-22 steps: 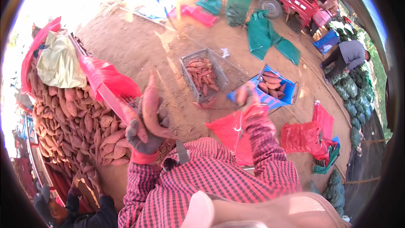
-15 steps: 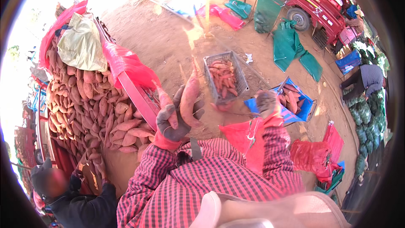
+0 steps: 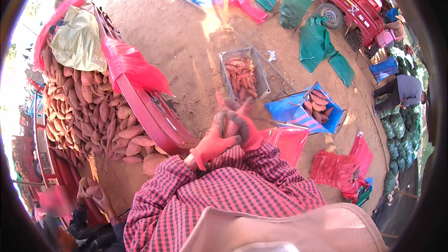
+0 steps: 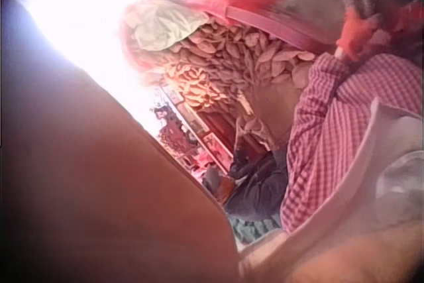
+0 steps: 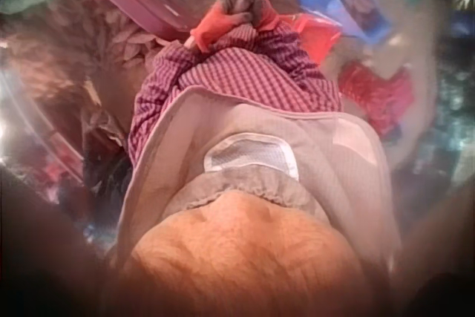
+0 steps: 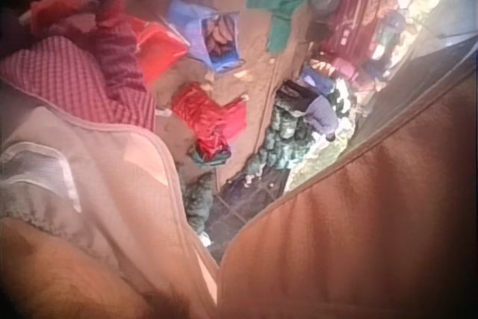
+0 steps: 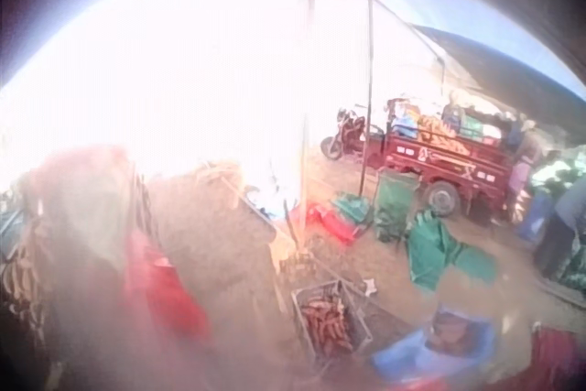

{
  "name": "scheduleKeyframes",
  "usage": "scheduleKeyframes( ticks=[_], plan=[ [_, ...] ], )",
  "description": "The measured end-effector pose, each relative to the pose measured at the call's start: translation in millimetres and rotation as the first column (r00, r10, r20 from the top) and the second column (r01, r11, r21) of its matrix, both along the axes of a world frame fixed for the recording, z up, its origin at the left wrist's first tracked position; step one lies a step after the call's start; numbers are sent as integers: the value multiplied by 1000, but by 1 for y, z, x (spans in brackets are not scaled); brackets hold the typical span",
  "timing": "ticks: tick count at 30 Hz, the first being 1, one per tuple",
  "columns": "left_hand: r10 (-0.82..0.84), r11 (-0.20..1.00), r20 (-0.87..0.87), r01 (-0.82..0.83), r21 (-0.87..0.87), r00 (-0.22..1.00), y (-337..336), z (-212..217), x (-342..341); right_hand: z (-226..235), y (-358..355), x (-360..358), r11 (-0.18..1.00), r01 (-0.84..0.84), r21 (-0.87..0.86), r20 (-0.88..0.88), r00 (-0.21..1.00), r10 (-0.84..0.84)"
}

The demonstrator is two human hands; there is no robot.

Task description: The person stands at the back of a red truck and repeatedly scoops sweet potatoes from a large pile into a red mesh bag. They then carry the bag to a blue crate on the ground and pour the potatoes into it. This cycle repeats throughout the clip.

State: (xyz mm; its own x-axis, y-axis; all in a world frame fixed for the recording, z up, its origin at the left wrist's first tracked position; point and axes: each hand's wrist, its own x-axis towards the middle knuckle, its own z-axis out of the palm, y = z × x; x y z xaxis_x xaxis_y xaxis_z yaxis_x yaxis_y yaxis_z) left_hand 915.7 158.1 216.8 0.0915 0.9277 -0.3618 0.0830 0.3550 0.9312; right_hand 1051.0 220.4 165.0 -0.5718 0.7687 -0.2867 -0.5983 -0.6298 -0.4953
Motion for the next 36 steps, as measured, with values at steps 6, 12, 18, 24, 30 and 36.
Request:
scheduleKeyframes(
  ticks=[6, 12, 18, 24, 30, 36],
  plan=[
    [-203, 955, 365, 266, -130, 908, -14, 11, -36, -59, 7, 120, 982, 176, -75, 70, 983, -170],
    [-184, 977, 269, 206, -56, 945, -58, 19, -84, -151, 26, 270, 942, 307, -133, 652, 743, -150],
    [40, 996, 498, -74, 50, 867, -105, 28, -130, -148, 102, 309, 983, -21, 184, 880, -443, -174],
    [11, 996, 526, -58, 73, 851, -147, 43, -167, -78, 99, 135, 842, -437, 315, 856, -253, -451],
    [362, 919, 642, -373, -125, 676, -187, -7, -205, 86, 61, -160, 465, -374, 802, 574, 697, -430],
    [953, 293, 257, -716, -633, 163, -244, -137, -241, 132, -22, -342, -492, -798, 349, 596, 594, -540]
  ],
)
